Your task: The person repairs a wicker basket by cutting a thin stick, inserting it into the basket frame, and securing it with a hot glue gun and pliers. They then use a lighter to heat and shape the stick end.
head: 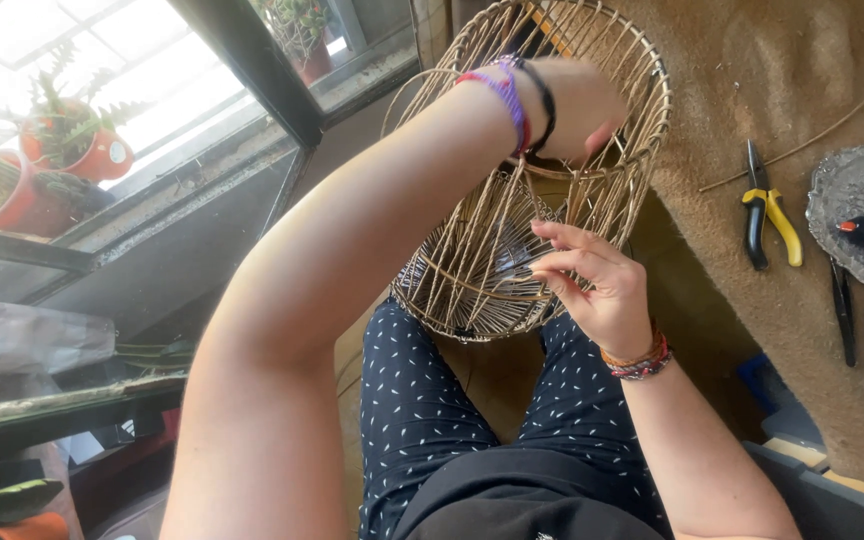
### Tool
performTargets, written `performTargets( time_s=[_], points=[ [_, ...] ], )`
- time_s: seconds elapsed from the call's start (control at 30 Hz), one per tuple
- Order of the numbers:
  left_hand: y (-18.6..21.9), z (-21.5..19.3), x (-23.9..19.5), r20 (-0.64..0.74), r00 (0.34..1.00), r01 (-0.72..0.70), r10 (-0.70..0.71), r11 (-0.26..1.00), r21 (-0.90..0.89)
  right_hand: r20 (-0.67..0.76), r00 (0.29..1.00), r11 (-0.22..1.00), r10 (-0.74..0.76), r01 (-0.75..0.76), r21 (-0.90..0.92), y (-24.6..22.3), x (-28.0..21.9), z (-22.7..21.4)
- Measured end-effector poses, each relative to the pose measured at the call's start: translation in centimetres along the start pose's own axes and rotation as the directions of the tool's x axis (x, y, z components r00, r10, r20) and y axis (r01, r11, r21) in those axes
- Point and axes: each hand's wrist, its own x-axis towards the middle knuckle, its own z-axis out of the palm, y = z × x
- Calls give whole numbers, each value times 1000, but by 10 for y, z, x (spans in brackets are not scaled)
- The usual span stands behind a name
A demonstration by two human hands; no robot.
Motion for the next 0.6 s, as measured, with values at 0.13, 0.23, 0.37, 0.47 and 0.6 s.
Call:
performTargets(
  time_s=[0.13,0.23,0.37,0.47,0.6],
  points=[
    [39,27,-87,-918,393,37,-52,998,-41,-14,999,998,-50,49,-33,-5,1,0],
    [87,77,-137,-963,100,-192,-251,945,-266,4,1000,992,-19,19,-123,-3,-1,-1],
    [123,150,-124,-655,333,-349,-678,557,-753,-47,999,997,4,-8,-79,-4,-8,2],
    [135,160,-108,-559,389,-488,-732,351,-799,1,999,996,44,-44,-74,0,-15,-2],
    [139,182,-75,-447,314,-529,-838,236,-815,44,987,985,152,-155,80,-16,-10,-14]
  ],
)
